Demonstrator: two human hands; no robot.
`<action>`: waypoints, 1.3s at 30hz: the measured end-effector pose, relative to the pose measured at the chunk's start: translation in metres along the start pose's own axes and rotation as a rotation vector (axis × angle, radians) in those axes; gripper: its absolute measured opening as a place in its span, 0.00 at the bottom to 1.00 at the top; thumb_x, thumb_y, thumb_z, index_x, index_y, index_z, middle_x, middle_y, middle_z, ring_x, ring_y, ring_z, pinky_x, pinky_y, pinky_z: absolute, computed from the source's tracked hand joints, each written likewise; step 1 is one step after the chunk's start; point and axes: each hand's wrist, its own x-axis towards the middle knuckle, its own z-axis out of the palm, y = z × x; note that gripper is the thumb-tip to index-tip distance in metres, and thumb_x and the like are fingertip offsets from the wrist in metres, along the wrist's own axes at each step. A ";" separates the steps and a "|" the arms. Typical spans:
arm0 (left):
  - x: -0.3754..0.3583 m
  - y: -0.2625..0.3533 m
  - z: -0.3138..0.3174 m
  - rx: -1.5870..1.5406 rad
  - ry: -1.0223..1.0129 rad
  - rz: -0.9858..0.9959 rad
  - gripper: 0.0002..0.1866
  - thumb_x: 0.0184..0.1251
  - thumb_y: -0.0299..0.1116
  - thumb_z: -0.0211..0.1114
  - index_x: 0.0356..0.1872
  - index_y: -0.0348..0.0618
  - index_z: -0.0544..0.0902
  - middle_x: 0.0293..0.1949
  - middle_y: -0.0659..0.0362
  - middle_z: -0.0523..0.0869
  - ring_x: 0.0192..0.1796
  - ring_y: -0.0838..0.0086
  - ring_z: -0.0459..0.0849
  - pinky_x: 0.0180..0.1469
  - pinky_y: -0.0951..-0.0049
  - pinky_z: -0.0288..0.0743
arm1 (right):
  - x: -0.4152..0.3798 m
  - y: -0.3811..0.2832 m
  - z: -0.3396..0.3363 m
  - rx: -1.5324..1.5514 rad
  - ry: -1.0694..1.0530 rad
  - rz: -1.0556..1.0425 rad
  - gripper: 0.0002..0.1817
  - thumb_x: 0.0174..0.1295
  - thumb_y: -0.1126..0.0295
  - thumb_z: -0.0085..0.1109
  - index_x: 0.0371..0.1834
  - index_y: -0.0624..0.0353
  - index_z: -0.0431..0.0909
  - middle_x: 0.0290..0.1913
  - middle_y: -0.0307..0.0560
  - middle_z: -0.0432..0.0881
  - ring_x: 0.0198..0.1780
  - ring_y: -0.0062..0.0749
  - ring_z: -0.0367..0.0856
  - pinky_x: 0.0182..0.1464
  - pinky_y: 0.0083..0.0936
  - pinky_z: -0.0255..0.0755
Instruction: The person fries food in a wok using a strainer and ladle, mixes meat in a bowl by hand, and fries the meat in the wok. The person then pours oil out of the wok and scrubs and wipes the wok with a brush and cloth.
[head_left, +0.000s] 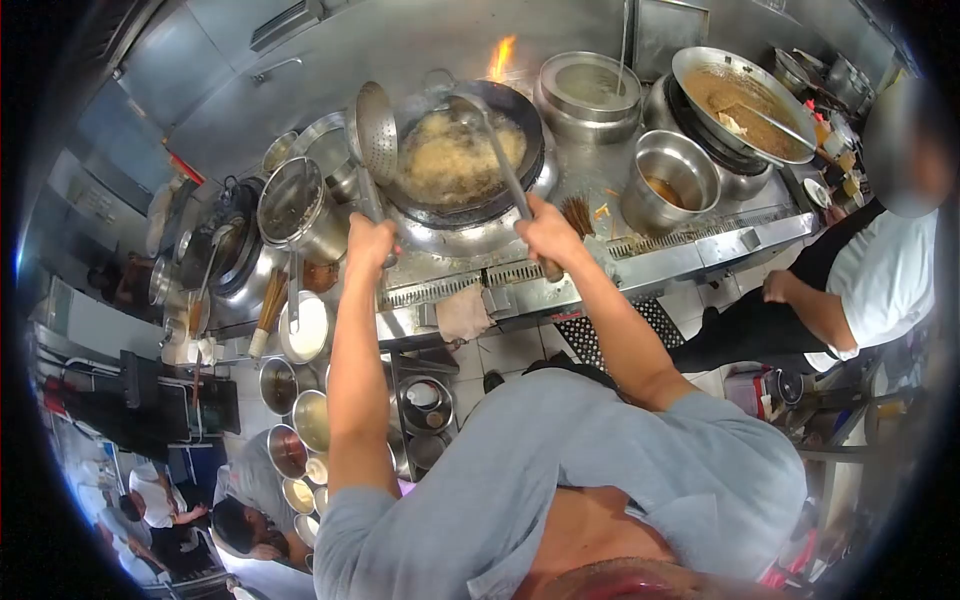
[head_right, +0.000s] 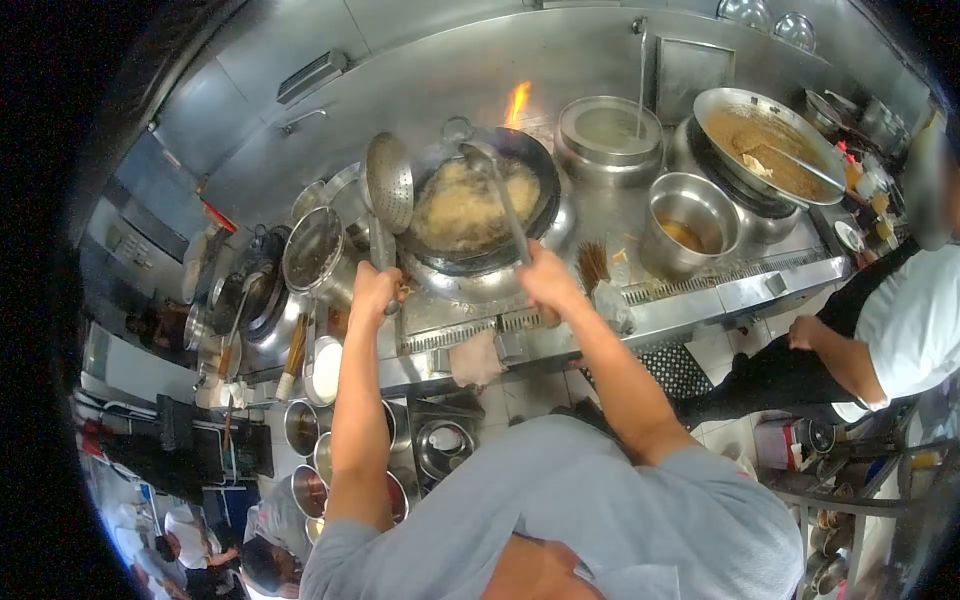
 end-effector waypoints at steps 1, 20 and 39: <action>0.005 0.000 0.001 0.030 0.009 0.000 0.16 0.53 0.25 0.59 0.40 0.23 0.68 0.24 0.51 0.76 0.19 0.70 0.76 0.21 0.68 0.68 | 0.007 0.001 -0.006 -0.035 0.021 0.004 0.30 0.54 0.73 0.50 0.63 0.70 0.64 0.26 0.47 0.76 0.14 0.26 0.72 0.19 0.27 0.68; 0.054 -0.006 0.077 -0.985 -0.468 -0.599 0.07 0.59 0.22 0.57 0.30 0.39 0.67 0.20 0.58 0.70 0.19 0.74 0.74 0.17 0.75 0.71 | 0.038 0.004 0.008 0.485 -0.081 0.334 0.04 0.58 0.74 0.55 0.29 0.63 0.72 0.19 0.43 0.73 0.16 0.29 0.71 0.17 0.31 0.67; 0.145 -0.012 0.114 -1.591 -0.593 -0.689 0.08 0.58 0.21 0.58 0.29 0.35 0.66 0.23 0.58 0.71 0.21 0.74 0.74 0.22 0.77 0.73 | -0.006 -0.008 -0.003 0.177 0.054 -0.018 0.28 0.57 0.72 0.51 0.62 0.69 0.63 0.23 0.42 0.72 0.14 0.25 0.71 0.17 0.25 0.67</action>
